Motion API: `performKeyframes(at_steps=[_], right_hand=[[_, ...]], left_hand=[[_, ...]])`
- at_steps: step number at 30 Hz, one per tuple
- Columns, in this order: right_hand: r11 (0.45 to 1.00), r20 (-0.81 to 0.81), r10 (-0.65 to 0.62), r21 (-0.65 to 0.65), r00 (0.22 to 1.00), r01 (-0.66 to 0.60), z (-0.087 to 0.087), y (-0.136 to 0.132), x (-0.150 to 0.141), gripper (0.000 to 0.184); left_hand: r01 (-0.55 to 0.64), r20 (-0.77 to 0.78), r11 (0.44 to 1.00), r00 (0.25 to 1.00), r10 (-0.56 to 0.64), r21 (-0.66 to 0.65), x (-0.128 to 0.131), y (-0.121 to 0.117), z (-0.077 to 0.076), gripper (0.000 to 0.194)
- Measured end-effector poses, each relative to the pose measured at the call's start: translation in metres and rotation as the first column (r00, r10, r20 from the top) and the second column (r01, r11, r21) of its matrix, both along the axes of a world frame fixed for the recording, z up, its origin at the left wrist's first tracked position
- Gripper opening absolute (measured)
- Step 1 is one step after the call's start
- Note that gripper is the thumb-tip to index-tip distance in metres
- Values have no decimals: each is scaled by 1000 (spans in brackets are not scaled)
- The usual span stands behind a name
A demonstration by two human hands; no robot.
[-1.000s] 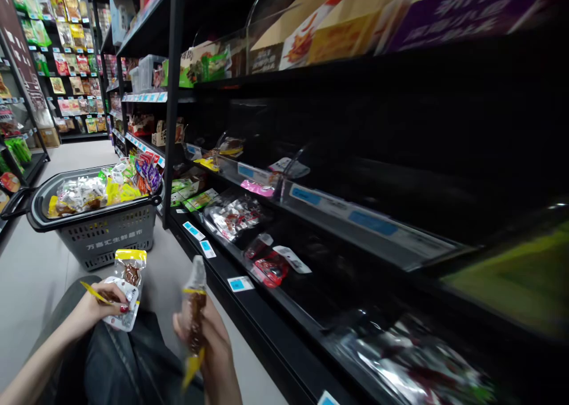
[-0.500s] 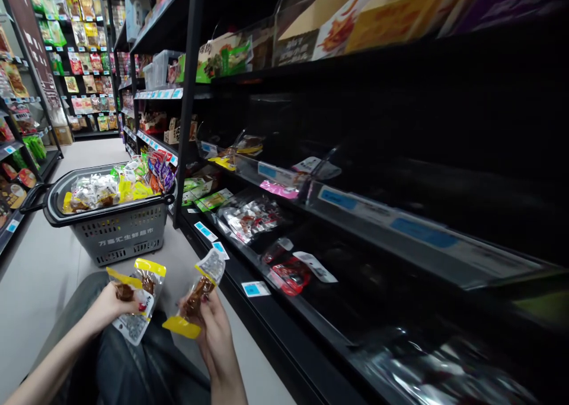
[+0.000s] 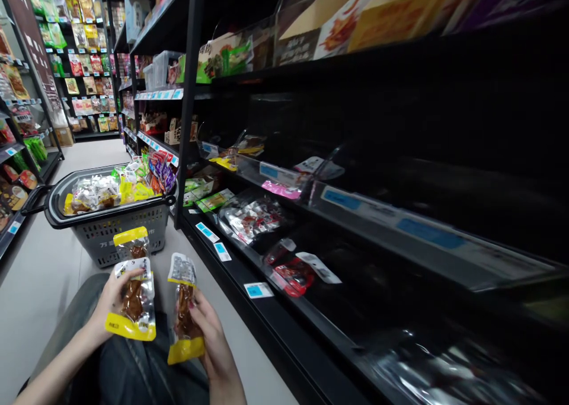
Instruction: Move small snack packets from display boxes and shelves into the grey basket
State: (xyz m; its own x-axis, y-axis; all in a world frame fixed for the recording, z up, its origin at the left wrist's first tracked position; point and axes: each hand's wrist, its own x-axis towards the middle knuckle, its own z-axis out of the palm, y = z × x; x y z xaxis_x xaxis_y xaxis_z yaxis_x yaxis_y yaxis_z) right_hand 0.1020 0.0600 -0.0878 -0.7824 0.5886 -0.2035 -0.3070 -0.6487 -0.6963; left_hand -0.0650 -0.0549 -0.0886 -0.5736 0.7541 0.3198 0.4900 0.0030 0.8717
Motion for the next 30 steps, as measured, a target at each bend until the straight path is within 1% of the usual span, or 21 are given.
performKeyframes(at_steps=[3, 6, 9, 11, 14, 16, 18, 19, 21, 23, 25, 27, 30], right_hand=[[1000, -18, 23, 21, 1000, -23, -5, -1, -4, 43], [992, -16, 76, 105, 997, -74, -10, -4, -10, 45], [978, 0, 38, 207, 999, -37, -12, -10, -18, 45], [976, -24, 53, 213, 998, -47, -11, -14, -22, 48], [970, -45, 133, 210, 990, -121, -10, -17, -26, 47], [958, 6, 106, 266, 994, -104, -9, -17, -27, 43], [939, 61, -2, 344, 998, -20, -10, -15, -28, 39], [923, 80, -66, 384, 995, 31, -10, -14, -28, 38], [884, 109, -182, 454, 977, 114, -12, -13, -28, 36], [854, 141, -256, 497, 956, 156, -14, -14, -28, 35], [850, 143, -285, 496, 948, 180, -15, -14, -29, 34], [863, 105, -281, 462, 954, 203, -15, -13, -30, 35], [876, 82, -303, 417, 950, 243, -16, -9, -31, 37]], left_hand=[[-37, -204, 998, 979, 24, -60, 2, -3, 6, 51], [-69, -344, 994, 938, 37, -82, 4, -4, 5, 61], [-67, -418, 993, 908, 19, -102, 7, -3, 4, 68], [-60, -442, 990, 897, -4, -129, 11, -3, 5, 71], [-29, -486, 987, 872, -51, -157, 17, -1, 10, 75], [-6, -512, 984, 854, -88, -179, 18, 0, 12, 76], [11, -495, 978, 861, -117, -211, 16, 2, 12, 80], [13, -465, 974, 877, -120, -226, 14, 3, 12, 82], [17, -367, 970, 924, -108, -244, 11, 4, 10, 87], [22, -279, 974, 956, -86, -227, 10, 5, 9, 89], [45, -225, 982, 970, -87, -184, 10, 6, 9, 87], [76, -184, 986, 977, -103, -145, 11, 7, 10, 83], [73, -104, 992, 991, -83, -99, 11, 10, 9, 72]])
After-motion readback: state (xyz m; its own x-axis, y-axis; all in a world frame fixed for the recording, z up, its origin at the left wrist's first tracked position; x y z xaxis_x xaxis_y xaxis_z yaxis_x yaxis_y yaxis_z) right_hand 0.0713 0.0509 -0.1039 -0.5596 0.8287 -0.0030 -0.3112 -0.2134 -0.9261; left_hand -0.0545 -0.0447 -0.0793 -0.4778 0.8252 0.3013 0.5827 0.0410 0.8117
